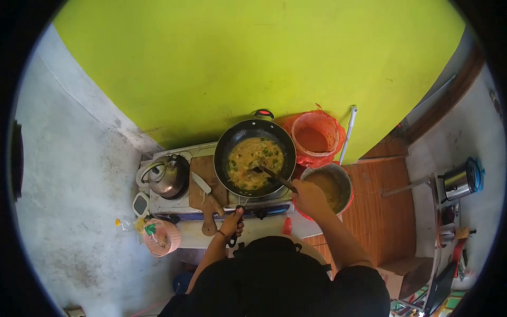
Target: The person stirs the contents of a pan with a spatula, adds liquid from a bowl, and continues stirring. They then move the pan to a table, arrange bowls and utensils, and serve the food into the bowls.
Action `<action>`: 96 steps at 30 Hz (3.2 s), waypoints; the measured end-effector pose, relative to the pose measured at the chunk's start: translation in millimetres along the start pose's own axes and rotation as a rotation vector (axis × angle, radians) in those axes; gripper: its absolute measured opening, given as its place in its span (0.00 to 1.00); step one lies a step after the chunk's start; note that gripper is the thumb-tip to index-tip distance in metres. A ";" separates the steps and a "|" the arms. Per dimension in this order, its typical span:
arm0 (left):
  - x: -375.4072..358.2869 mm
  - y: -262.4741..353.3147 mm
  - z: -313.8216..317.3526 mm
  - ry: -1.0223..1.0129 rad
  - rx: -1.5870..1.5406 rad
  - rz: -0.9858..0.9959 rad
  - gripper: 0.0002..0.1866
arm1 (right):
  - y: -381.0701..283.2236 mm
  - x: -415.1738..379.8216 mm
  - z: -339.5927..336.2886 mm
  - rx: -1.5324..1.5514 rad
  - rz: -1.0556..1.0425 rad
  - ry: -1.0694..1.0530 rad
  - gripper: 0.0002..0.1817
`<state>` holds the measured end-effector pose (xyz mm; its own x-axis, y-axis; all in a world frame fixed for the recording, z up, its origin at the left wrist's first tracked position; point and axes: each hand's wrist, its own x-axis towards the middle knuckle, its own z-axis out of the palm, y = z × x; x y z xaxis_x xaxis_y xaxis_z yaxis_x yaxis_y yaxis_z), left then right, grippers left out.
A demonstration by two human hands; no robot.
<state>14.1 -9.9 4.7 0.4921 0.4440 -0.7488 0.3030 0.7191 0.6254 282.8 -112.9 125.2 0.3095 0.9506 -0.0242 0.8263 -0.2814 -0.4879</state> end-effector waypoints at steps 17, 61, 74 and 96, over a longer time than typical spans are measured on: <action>-1.0 2.2 2.9 0.011 -0.006 0.006 0.27 | 16.3 44.2 36.0 -0.061 -0.008 0.218 0.17; 1.5 0.0 2.3 0.026 0.013 0.011 0.27 | -29.3 32.5 114.4 0.275 -0.150 0.197 0.20; 0.8 1.6 2.3 0.010 0.013 -0.001 0.28 | 17.8 4.1 -3.7 0.322 -0.124 -0.148 0.17; -0.7 2.7 4.4 0.022 0.014 0.011 0.29 | 5.5 -19.7 47.9 0.367 -0.122 -0.129 0.21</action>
<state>18.1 -10.6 7.8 0.4773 0.4636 -0.7465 0.3088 0.7068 0.6364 258.7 -127.0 81.3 0.1390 0.9893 -0.0450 0.6229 -0.1227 -0.7726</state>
